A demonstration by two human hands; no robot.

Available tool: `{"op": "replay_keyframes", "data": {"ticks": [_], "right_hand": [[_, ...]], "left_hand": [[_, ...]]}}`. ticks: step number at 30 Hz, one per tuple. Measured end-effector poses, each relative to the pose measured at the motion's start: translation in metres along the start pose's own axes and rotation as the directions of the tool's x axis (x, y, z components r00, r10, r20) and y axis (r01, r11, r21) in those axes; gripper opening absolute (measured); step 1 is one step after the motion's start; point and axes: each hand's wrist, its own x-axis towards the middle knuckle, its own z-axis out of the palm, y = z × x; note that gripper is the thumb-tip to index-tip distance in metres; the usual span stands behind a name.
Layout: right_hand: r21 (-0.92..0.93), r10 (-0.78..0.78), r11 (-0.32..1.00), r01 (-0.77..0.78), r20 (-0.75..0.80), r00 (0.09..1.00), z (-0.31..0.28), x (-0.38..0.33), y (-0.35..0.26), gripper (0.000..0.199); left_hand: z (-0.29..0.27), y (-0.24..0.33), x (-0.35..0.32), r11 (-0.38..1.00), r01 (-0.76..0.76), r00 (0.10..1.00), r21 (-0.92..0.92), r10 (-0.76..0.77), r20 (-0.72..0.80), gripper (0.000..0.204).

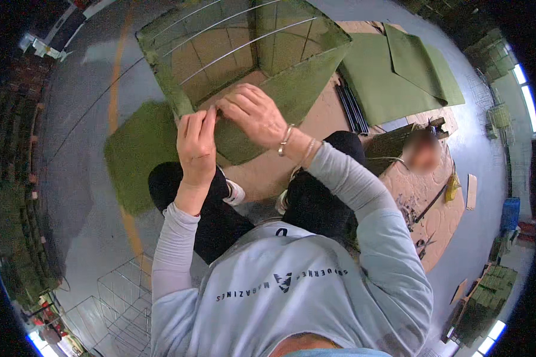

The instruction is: Assembling green fabric storage bins by pulling the cover over a wire frame and securing it with a glue gun.

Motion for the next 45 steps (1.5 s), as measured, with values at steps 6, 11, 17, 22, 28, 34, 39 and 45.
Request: {"op": "replay_keyframes", "data": {"ticks": [6,11,17,22,28,34,39,45], "right_hand": [[0.099,0.125,0.988,-0.119,-0.060,0.990,0.007,0.026,-0.001,0.012],[-0.090,0.359,0.930,-0.356,0.433,0.827,-0.007,0.059,0.005,0.014],[-0.074,0.325,0.914,-0.400,0.723,0.609,0.033,0.074,0.049,0.023],[0.241,0.462,0.879,-0.412,-0.210,0.862,-0.067,0.032,0.042,0.016],[0.091,0.204,0.976,-0.200,-0.042,0.978,-0.051,-0.014,0.059,0.022],[0.071,0.335,0.928,-0.365,0.267,0.903,-0.069,0.014,0.069,0.019],[-0.028,0.372,0.898,-0.439,0.579,0.725,-0.072,0.040,0.091,0.026],[-0.039,0.500,0.839,-0.543,0.451,0.739,-0.060,0.038,0.063,0.023]], "left_hand": [[-0.006,0.004,0.017,0.967,0.198,0.971,-0.162,-0.171,0.167,0.013],[-0.010,0.001,0.026,0.966,0.232,0.949,-0.118,-0.198,0.247,0.006],[-0.013,-0.016,0.034,0.962,0.240,0.903,-0.132,-0.171,0.395,0.009],[-0.012,0.017,0.027,0.975,0.134,0.991,-0.176,-0.137,-0.002,0.022],[0.043,0.036,0.049,0.973,0.051,0.996,-0.225,-0.033,0.081,0.020],[0.052,0.021,0.069,0.944,0.153,0.956,-0.291,-0.068,0.284,0.010],[0.050,0.015,0.086,0.897,0.268,0.908,-0.352,-0.114,0.403,0.012],[0.020,0.004,0.065,0.898,0.226,0.972,-0.377,-0.230,0.035,0.012]]}}
